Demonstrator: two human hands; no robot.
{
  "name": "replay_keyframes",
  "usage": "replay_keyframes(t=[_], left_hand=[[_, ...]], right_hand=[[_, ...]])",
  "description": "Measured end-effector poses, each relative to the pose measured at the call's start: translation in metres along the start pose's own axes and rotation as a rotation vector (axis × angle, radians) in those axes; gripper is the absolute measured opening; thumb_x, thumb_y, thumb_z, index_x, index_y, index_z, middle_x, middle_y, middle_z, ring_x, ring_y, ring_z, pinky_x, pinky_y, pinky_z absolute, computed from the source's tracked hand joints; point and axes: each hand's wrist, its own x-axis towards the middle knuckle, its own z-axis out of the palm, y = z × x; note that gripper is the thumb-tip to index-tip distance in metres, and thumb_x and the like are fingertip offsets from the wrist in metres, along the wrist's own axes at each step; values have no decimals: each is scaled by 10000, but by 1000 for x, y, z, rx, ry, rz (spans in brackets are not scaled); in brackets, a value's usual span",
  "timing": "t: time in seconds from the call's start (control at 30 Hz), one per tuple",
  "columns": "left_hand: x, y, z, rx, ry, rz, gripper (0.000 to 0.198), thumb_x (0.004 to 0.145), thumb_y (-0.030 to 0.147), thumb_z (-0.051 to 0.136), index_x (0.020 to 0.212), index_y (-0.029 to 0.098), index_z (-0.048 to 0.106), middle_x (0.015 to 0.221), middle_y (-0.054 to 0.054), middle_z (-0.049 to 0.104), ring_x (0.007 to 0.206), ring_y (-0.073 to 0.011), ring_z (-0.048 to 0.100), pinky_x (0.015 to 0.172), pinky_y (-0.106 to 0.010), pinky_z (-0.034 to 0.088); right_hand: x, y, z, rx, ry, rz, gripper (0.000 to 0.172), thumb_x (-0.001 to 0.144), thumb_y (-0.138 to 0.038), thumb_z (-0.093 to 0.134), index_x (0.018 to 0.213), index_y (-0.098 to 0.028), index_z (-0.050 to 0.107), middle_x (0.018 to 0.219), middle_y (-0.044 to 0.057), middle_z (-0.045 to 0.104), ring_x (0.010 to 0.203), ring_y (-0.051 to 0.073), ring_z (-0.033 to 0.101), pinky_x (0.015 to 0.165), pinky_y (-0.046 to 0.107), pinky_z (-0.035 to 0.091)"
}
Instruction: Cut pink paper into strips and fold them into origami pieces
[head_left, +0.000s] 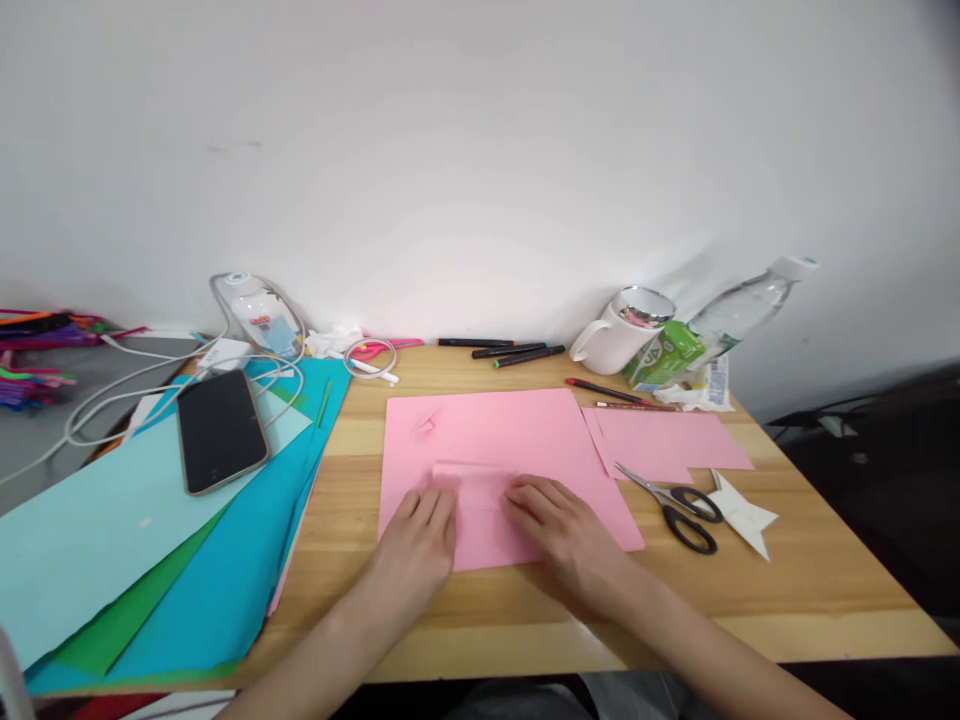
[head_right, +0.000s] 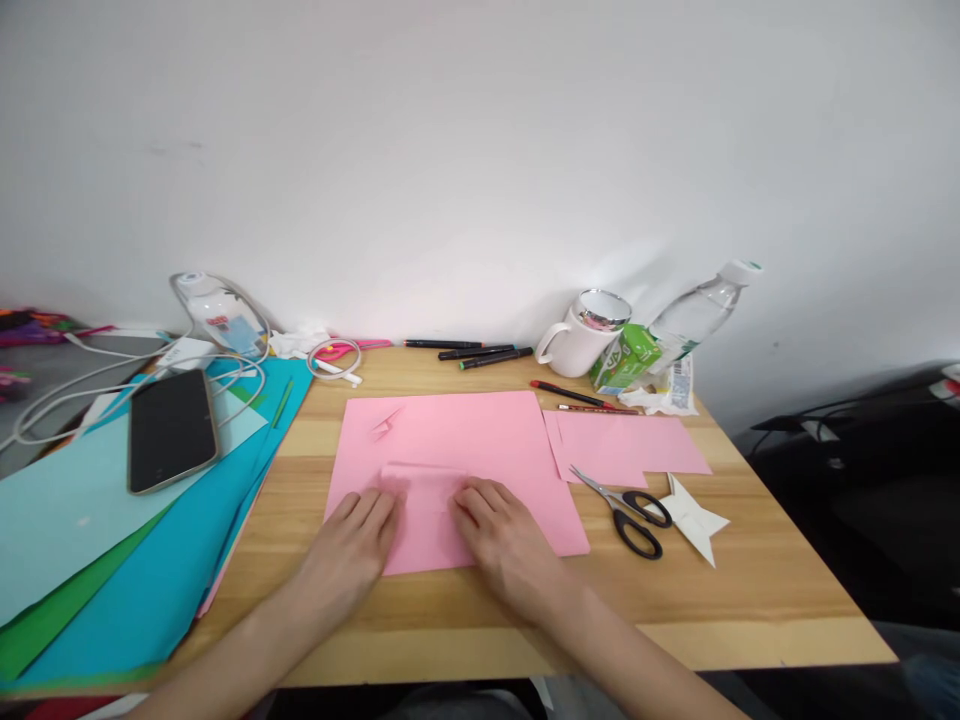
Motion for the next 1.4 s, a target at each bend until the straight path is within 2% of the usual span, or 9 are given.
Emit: replay_keyframes(t=[0.07,0.13,0.23,0.33,0.6,0.9,1.07,1.17,1.4], left_hand=[[-2,9,2,31,4,-30,393,715,-11,401,1044,10,615,985,-181,623,879,-254,567,779,-395,455],[-2,16,4,51,48,-54,415,697,-14,392,1046,-12,617,1029,-214,617,980,-288,553,803,-407,456],[-1,19,8,14,40,-73,370,702,12,391,947,24,668,1020,-199,634,1026,-302,556,826,-412,462],[0,18,10,-21,44,-99,372,724,39,379,968,38,660,1064,-195,629,1099,-308,531,901,-447,432],[0,15,9,-53,63,-75,369,715,98,421,988,-9,646,1108,-226,613,1143,-349,502,967,-481,395],[4,9,18,-162,45,-84,465,703,65,360,1101,-8,589,1246,-223,533,1257,-270,389,1037,-429,321],[14,-2,6,-252,-4,-68,369,702,69,434,1002,8,640,1146,-213,611,1186,-252,481,1013,-352,363],[21,-6,1,-296,-70,-120,377,742,36,412,1068,47,602,1155,-183,614,1129,-230,533,939,-345,444],[31,5,-1,-41,-79,-159,428,727,32,480,1149,50,552,1093,-184,611,1049,-254,554,840,-348,510]], right_hand=[[4,-7,3,-22,32,70,238,841,-55,400,966,-99,598,921,142,609,965,267,552,825,439,508],[10,-13,9,-30,75,103,275,852,-36,358,978,-97,594,999,166,599,1116,290,491,874,447,493],[18,-19,21,5,100,68,394,864,-27,308,1229,-56,455,1307,200,448,1332,278,237,985,450,424],[22,-22,34,29,75,35,480,884,-63,305,1364,-59,282,1425,187,301,1361,256,138,1040,479,350],[20,-20,50,-27,14,41,466,910,-157,363,1361,-53,309,1432,187,265,1348,285,146,1050,494,321],[24,-23,44,-20,35,54,455,910,-139,342,1354,-41,318,1403,189,317,1346,259,169,1043,486,338],[26,-23,42,-17,-2,71,480,899,-178,389,1347,-18,325,1395,193,339,1335,264,222,1046,457,347],[26,-22,40,-7,1,84,527,880,-224,454,1350,-24,323,1398,182,344,1336,256,229,1056,439,340],[15,-15,30,-74,-44,123,572,887,-311,443,1372,-56,278,1407,150,338,1319,278,275,1052,515,301]])
